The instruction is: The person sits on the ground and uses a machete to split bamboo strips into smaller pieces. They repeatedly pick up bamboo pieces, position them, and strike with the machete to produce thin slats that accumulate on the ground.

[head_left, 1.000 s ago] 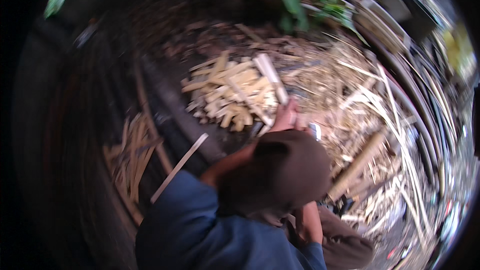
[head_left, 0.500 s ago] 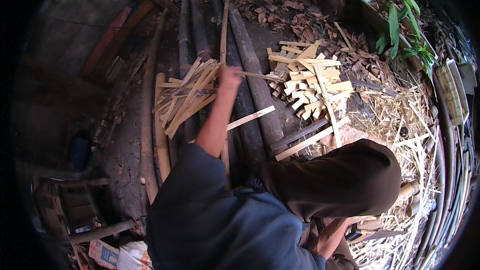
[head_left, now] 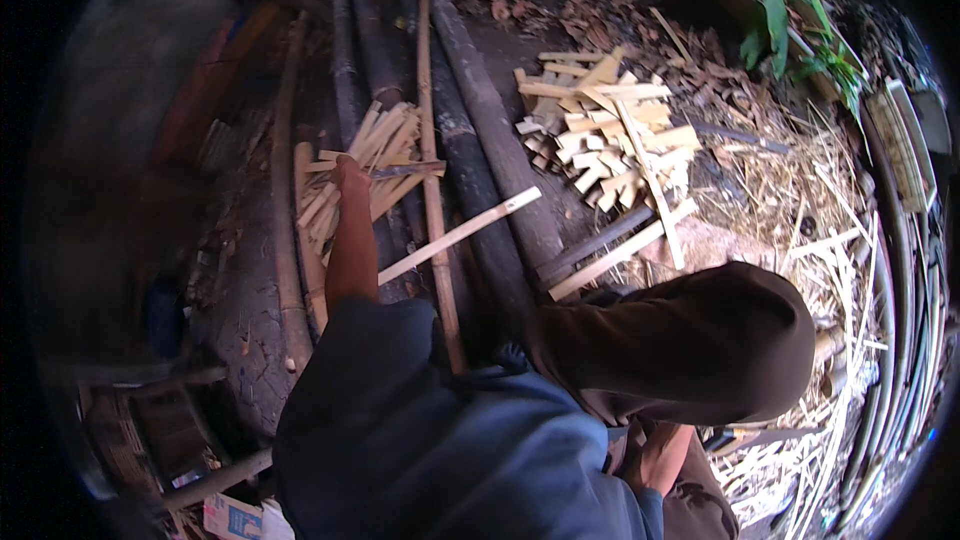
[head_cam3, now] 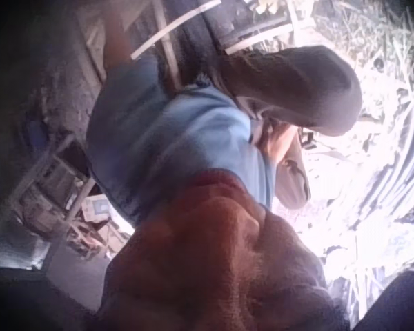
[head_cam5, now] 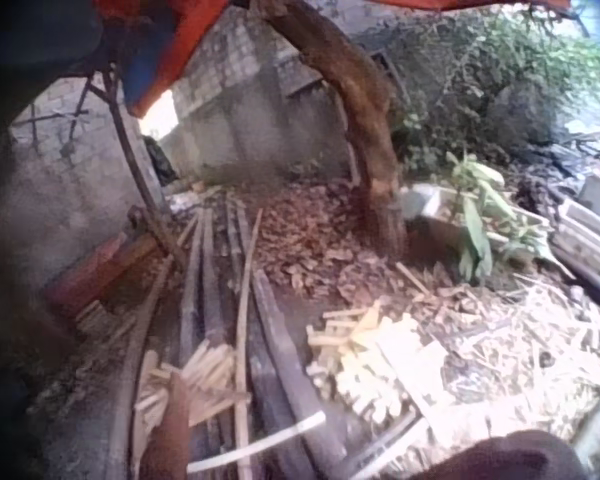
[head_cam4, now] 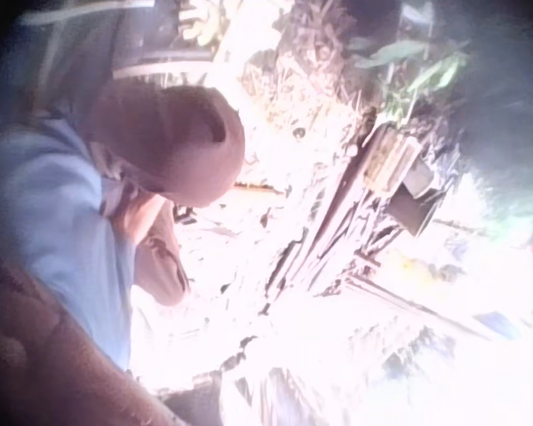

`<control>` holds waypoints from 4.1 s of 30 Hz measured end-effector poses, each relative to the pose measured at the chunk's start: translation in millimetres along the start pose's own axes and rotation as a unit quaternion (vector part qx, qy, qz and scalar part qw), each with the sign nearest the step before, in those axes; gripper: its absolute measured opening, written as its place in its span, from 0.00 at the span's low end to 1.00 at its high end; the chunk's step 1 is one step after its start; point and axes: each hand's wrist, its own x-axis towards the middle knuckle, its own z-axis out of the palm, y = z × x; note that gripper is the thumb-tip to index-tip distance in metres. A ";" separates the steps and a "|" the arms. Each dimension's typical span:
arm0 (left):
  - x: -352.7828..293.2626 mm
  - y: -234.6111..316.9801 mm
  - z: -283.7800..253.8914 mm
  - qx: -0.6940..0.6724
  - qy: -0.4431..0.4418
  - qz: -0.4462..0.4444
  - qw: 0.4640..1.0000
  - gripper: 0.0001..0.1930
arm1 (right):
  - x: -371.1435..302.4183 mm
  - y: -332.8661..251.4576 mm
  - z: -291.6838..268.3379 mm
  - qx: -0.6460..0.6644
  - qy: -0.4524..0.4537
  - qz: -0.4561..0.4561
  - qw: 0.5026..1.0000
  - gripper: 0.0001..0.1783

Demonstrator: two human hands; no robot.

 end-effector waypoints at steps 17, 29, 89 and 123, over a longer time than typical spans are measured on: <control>-470.5 160.8 85.8 -0.146 -0.467 0.550 0.677 0.12 | -33.0 6.2 0.6 0.008 0.078 0.103 0.992 0.30; -552.2 225.0 189.0 -0.293 -0.673 0.056 0.677 0.19 | 19.4 -39.5 73.6 0.002 0.052 0.037 0.998 0.30; -728.6 273.3 -38.1 -0.238 -0.594 0.724 0.259 0.08 | 27.2 -316.1 -51.1 0.437 -0.189 -0.054 0.878 0.27; -729.2 269.7 -44.5 -0.211 -0.586 0.748 0.229 0.08 | 20.0 -321.4 -47.1 0.337 -0.111 -0.094 0.930 0.23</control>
